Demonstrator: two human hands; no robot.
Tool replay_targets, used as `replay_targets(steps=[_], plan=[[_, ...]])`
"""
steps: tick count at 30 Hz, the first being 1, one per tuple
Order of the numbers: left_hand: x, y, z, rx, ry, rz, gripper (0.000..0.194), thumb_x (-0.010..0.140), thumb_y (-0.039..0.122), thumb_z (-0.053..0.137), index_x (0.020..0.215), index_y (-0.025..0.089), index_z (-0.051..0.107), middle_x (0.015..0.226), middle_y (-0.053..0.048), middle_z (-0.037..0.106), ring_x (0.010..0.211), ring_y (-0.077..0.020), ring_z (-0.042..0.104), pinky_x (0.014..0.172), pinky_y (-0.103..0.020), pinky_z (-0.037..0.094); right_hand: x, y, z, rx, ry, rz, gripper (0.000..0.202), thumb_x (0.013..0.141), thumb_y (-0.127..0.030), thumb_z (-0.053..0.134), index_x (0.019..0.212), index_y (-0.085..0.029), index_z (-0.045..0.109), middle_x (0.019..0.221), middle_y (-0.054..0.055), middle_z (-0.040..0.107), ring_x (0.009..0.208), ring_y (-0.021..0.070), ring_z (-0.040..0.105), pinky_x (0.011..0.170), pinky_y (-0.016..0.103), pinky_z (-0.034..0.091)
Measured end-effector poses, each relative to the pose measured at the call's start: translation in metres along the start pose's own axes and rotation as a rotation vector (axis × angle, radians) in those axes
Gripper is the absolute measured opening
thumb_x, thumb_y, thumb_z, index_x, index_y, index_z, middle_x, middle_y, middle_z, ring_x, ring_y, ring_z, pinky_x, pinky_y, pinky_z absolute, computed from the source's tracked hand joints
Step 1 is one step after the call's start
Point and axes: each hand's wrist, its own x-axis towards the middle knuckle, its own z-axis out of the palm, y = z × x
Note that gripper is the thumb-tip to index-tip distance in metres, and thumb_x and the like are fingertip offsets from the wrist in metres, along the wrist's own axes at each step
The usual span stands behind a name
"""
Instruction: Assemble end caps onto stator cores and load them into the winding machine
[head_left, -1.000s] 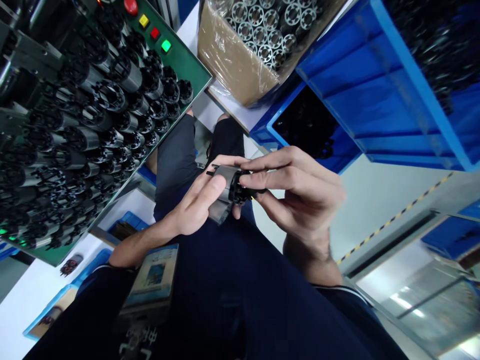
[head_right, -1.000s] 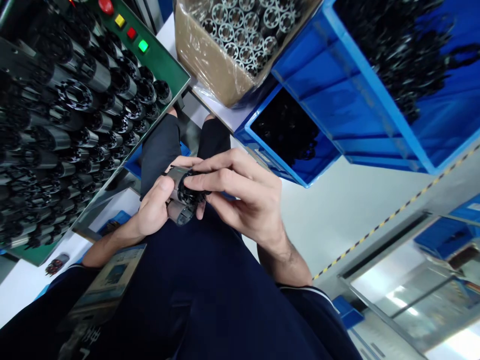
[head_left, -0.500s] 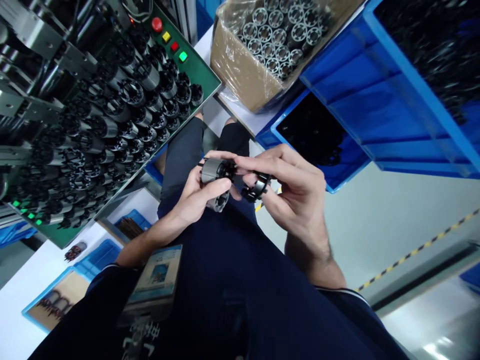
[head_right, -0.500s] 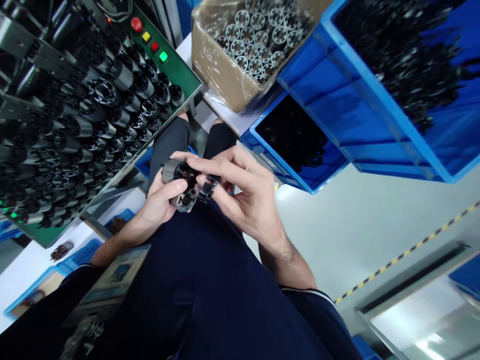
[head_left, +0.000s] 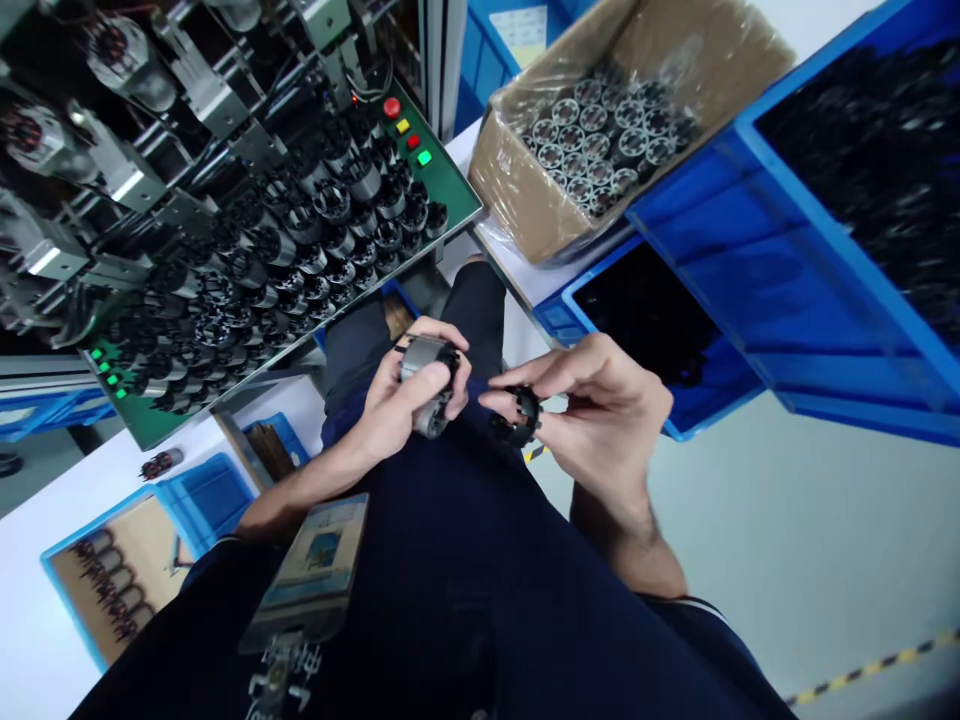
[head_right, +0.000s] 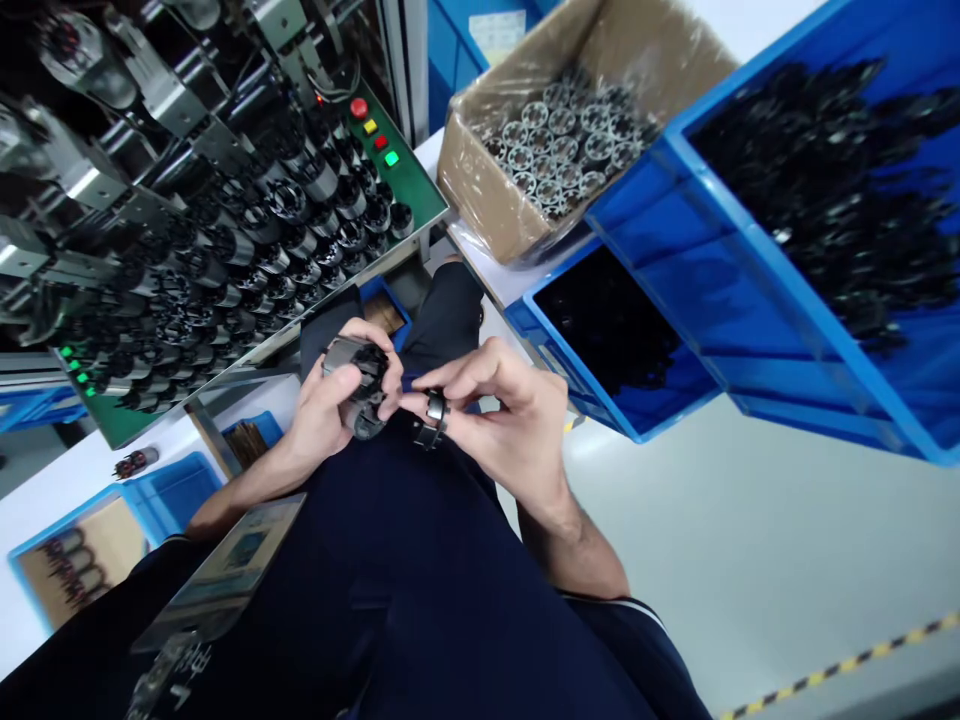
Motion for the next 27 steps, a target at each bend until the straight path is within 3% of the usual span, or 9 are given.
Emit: replay_targets(steps=[4, 7, 9, 11, 15, 17, 22, 27], plan=[[0.000, 0.014, 0.000, -0.089, 0.219, 0.037, 0.054, 0.100, 0.071, 0.087, 0.113, 0.024, 0.063, 0.079, 0.003, 0.065, 0.053, -0.0127, 0.060, 0.053, -0.024, 0.049, 0.012, 0.005, 0.005, 0.002, -0.089, -0.090, 0.039, 0.081, -0.018, 0.116, 0.090, -0.026, 0.079, 0.090, 0.000, 0.092, 0.077, 0.0253, 0.093, 0.063, 0.028, 0.075], [-0.011, 0.024, -0.005, -0.098, 0.361, 0.062, 0.059, 0.097, 0.076, 0.087, 0.116, 0.025, 0.063, 0.081, 0.002, 0.068, 0.057, -0.0165, 0.065, 0.049, -0.025, 0.050, 0.025, 0.009, 0.021, -0.001, -0.253, -0.185, 0.028, 0.089, -0.012, 0.109, 0.102, -0.028, 0.089, 0.104, 0.001, 0.095, 0.077, 0.0221, 0.092, 0.059, 0.025, 0.071], [-0.022, 0.026, -0.010, -0.100, 0.455, 0.075, 0.059, 0.099, 0.076, 0.086, 0.120, 0.026, 0.063, 0.089, 0.000, 0.074, 0.064, -0.0191, 0.071, 0.047, -0.025, 0.050, 0.033, 0.011, 0.039, -0.001, -0.366, -0.229, 0.024, 0.096, -0.009, 0.101, 0.108, -0.029, 0.093, 0.107, 0.002, 0.096, 0.084, 0.0219, 0.094, 0.065, 0.025, 0.074], [-0.035, 0.025, -0.016, -0.101, 0.548, 0.135, 0.057, 0.101, 0.075, 0.086, 0.121, 0.026, 0.064, 0.097, -0.002, 0.078, 0.074, -0.0200, 0.076, 0.054, -0.026, 0.056, 0.039, 0.011, 0.062, -0.012, -0.446, -0.257, 0.026, 0.099, -0.007, 0.096, 0.111, -0.029, 0.095, 0.109, 0.002, 0.096, 0.092, 0.0220, 0.095, 0.079, 0.028, 0.079], [-0.060, 0.022, -0.034, -0.102, 0.704, 0.361, 0.056, 0.104, 0.079, 0.083, 0.119, 0.026, 0.069, 0.101, -0.003, 0.078, 0.095, -0.0214, 0.081, 0.086, -0.034, 0.069, 0.039, 0.005, 0.107, -0.063, -0.569, -0.315, 0.033, 0.104, -0.005, 0.090, 0.123, -0.030, 0.096, 0.121, 0.005, 0.095, 0.107, 0.0210, 0.094, 0.099, 0.033, 0.080], [-0.073, 0.024, -0.042, -0.134, 0.785, 0.425, 0.058, 0.106, 0.083, 0.078, 0.119, 0.027, 0.070, 0.101, -0.003, 0.077, 0.096, -0.0229, 0.081, 0.086, -0.035, 0.069, 0.035, 0.001, 0.124, -0.064, -0.659, -0.327, 0.037, 0.107, -0.007, 0.086, 0.134, -0.030, 0.095, 0.129, 0.008, 0.092, 0.109, 0.0207, 0.092, 0.092, 0.032, 0.081], [-0.102, 0.028, -0.054, -0.266, 0.925, 0.552, 0.061, 0.112, 0.087, 0.066, 0.121, 0.027, 0.071, 0.099, -0.004, 0.071, 0.087, -0.0222, 0.075, 0.078, -0.036, 0.065, 0.026, -0.003, 0.152, 0.033, -0.860, -0.307, 0.068, 0.098, -0.017, 0.102, 0.161, -0.035, 0.083, 0.143, 0.009, 0.085, 0.078, 0.0130, 0.080, 0.067, 0.029, 0.078], [-0.117, 0.017, -0.060, -0.267, 0.954, 0.756, 0.060, 0.123, 0.080, 0.052, 0.126, 0.025, 0.077, 0.097, -0.005, 0.071, 0.084, -0.0219, 0.072, 0.080, -0.038, 0.063, 0.019, 0.003, 0.174, 0.027, -0.837, -0.354, 0.058, 0.093, -0.022, 0.107, 0.146, -0.038, 0.091, 0.134, 0.008, 0.088, 0.077, 0.0169, 0.080, 0.065, 0.035, 0.077]])
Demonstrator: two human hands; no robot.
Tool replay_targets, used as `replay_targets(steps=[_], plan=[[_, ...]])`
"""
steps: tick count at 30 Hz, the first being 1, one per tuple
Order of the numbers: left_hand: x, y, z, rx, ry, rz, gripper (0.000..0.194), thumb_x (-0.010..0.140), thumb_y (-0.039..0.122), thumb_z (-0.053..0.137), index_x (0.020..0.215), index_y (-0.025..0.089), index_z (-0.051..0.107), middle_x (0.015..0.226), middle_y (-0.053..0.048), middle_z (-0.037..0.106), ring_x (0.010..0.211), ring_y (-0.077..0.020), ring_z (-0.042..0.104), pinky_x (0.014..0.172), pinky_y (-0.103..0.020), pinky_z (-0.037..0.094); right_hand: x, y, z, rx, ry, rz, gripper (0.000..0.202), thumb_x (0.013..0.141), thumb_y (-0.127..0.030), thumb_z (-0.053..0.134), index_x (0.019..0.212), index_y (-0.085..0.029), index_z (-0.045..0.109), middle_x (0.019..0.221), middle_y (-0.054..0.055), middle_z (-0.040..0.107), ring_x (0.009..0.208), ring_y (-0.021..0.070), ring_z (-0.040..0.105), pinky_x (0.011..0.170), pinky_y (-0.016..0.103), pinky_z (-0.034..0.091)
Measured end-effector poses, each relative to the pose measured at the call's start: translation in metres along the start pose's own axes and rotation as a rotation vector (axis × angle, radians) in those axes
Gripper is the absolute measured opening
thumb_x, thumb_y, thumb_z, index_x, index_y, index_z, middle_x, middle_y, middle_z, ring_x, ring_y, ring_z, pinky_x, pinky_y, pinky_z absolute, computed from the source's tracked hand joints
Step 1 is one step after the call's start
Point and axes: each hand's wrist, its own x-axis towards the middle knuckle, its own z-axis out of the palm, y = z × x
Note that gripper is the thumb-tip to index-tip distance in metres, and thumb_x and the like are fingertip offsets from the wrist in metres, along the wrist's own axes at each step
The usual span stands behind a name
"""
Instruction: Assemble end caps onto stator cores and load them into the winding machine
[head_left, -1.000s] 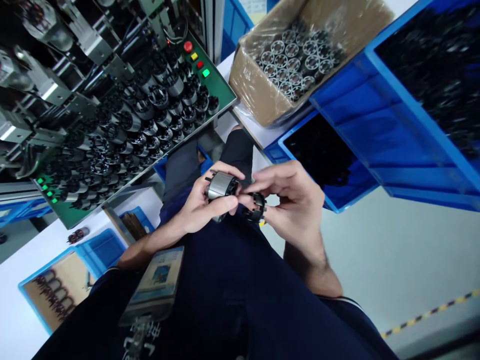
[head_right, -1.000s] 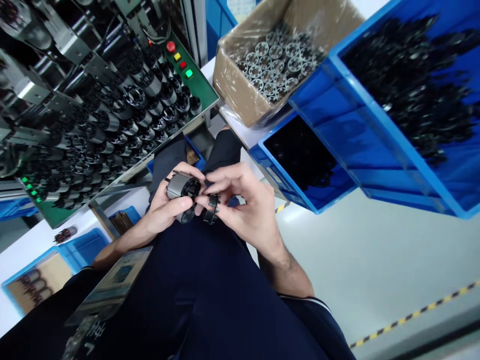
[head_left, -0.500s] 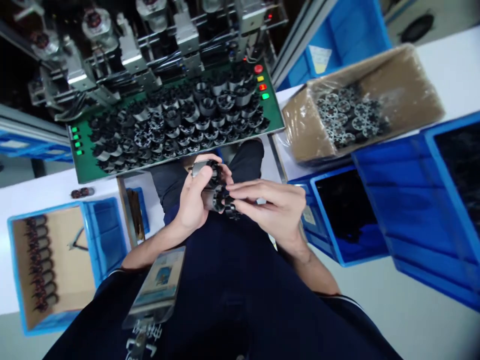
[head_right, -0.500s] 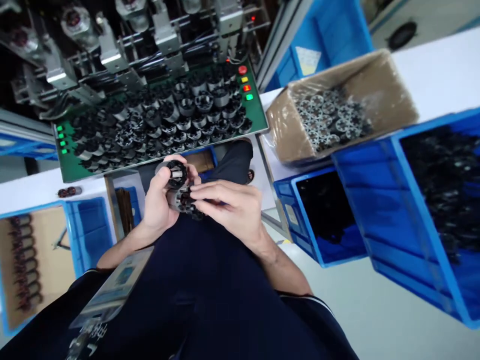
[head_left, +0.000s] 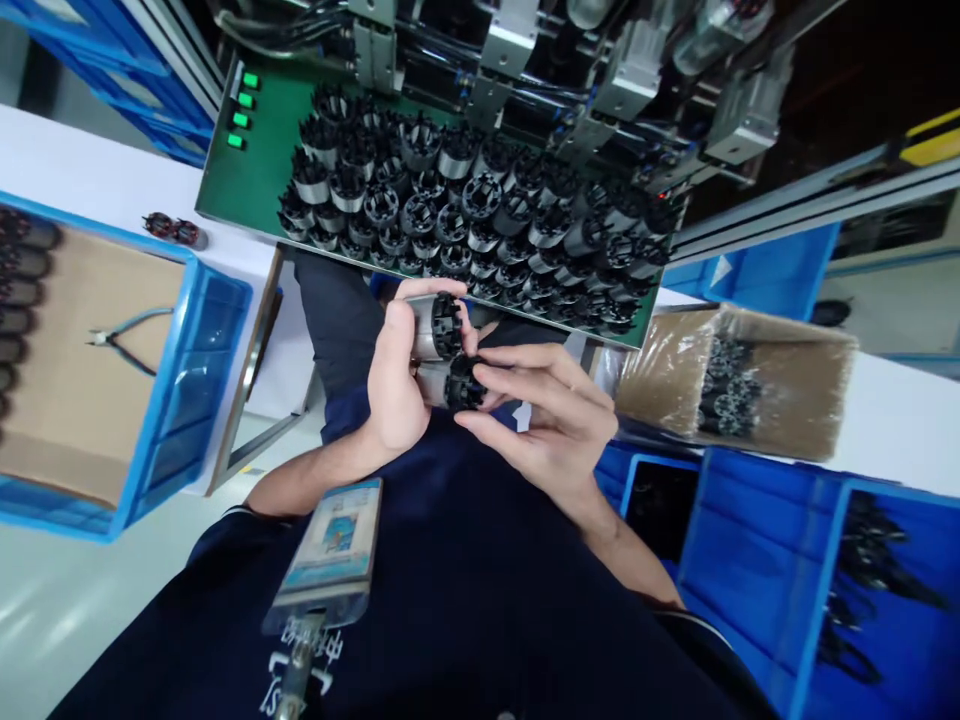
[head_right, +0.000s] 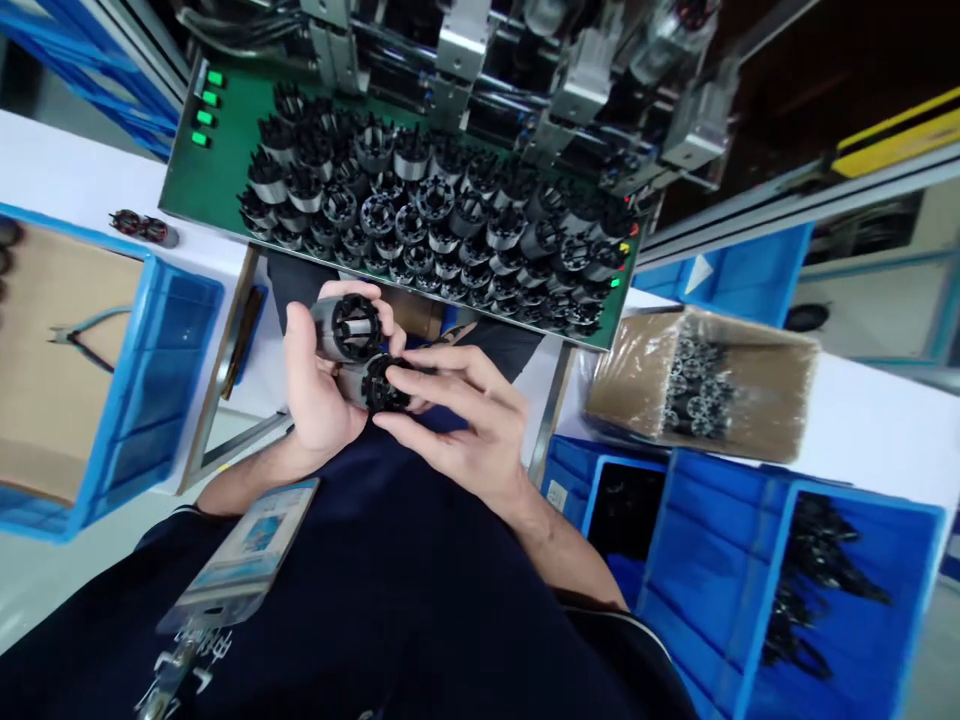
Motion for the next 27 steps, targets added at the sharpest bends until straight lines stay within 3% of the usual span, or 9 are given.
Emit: replay_targets(steps=[6, 12, 22, 27], plan=[[0.000, 0.001, -0.005, 0.056, 0.013, 0.098, 0.054, 0.126, 0.071, 0.050, 0.130, 0.026, 0.080, 0.099, -0.005, 0.073, 0.085, -0.0214, 0.071, 0.085, -0.039, 0.064, 0.015, 0.006, 0.001, 0.013, -0.062, -0.020, 0.047, 0.095, -0.027, 0.107, 0.139, -0.035, 0.092, 0.123, 0.008, 0.085, 0.074, 0.0153, 0.076, 0.062, 0.034, 0.072], [-0.005, 0.013, -0.001, 0.153, 0.092, 0.060, 0.057, 0.123, 0.078, 0.051, 0.129, 0.028, 0.077, 0.095, -0.005, 0.072, 0.085, -0.0249, 0.074, 0.092, -0.045, 0.069, 0.021, 0.007, 0.007, 0.013, -0.076, -0.078, 0.040, 0.094, -0.033, 0.109, 0.131, -0.036, 0.093, 0.114, 0.007, 0.087, 0.098, 0.0267, 0.086, 0.077, 0.044, 0.077], [0.001, 0.008, -0.003, 0.159, 0.080, 0.103, 0.054, 0.125, 0.071, 0.050, 0.129, 0.028, 0.084, 0.108, -0.005, 0.076, 0.081, -0.0183, 0.074, 0.072, -0.034, 0.061, 0.029, 0.005, 0.001, 0.002, -0.106, -0.081, 0.045, 0.094, -0.026, 0.106, 0.135, -0.036, 0.092, 0.121, 0.008, 0.086, 0.098, 0.0255, 0.084, 0.074, 0.042, 0.075], [0.015, 0.015, 0.000, 0.213, 0.071, 0.038, 0.052, 0.120, 0.077, 0.058, 0.128, 0.032, 0.082, 0.106, -0.005, 0.078, 0.086, -0.0231, 0.075, 0.079, -0.039, 0.063, 0.035, 0.013, 0.004, -0.007, -0.073, -0.051, 0.050, 0.093, -0.029, 0.110, 0.139, -0.038, 0.092, 0.124, 0.008, 0.082, 0.100, 0.0244, 0.080, 0.076, 0.041, 0.075]])
